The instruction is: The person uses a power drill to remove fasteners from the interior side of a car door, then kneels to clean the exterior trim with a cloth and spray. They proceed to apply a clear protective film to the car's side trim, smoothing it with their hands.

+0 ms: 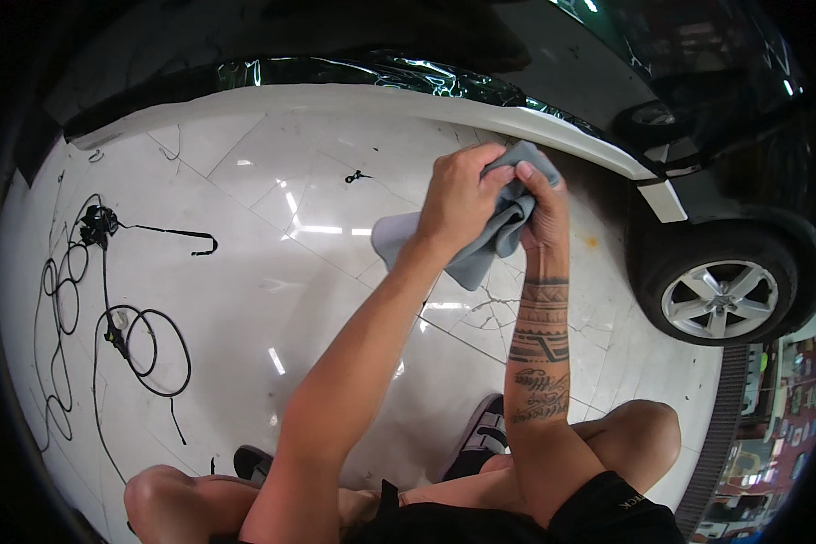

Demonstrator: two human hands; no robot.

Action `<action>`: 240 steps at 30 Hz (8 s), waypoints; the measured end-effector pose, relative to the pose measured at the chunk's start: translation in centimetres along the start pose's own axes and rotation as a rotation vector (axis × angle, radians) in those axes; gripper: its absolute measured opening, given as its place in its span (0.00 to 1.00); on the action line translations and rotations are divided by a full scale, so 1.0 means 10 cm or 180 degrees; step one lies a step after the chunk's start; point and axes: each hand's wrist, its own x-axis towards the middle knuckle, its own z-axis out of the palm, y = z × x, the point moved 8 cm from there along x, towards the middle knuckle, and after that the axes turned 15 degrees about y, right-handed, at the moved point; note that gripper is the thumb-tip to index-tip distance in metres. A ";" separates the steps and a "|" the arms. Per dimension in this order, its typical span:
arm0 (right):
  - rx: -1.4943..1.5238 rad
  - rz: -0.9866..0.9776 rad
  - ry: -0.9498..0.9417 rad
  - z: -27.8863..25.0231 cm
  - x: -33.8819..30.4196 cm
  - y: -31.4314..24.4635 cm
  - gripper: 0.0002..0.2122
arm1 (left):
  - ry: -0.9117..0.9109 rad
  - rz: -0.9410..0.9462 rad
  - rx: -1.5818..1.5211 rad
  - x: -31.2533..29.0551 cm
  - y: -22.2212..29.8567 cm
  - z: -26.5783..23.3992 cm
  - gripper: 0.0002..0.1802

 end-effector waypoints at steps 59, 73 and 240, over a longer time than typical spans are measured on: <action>-0.5088 -0.4875 -0.1417 1.31 -0.01 -0.70 0.16 | 0.1617 -0.1658 -0.1822 0.36 -0.40 -0.36 0.11; -0.4212 -0.5044 -0.1297 1.47 -0.18 -0.98 0.14 | 0.2339 -0.2074 -0.2692 0.38 -0.33 -0.73 0.09; -0.4219 -0.5306 -0.2139 3.58 -0.97 -0.10 0.08 | 0.3371 -0.2034 -0.3587 0.61 -0.40 -2.57 0.10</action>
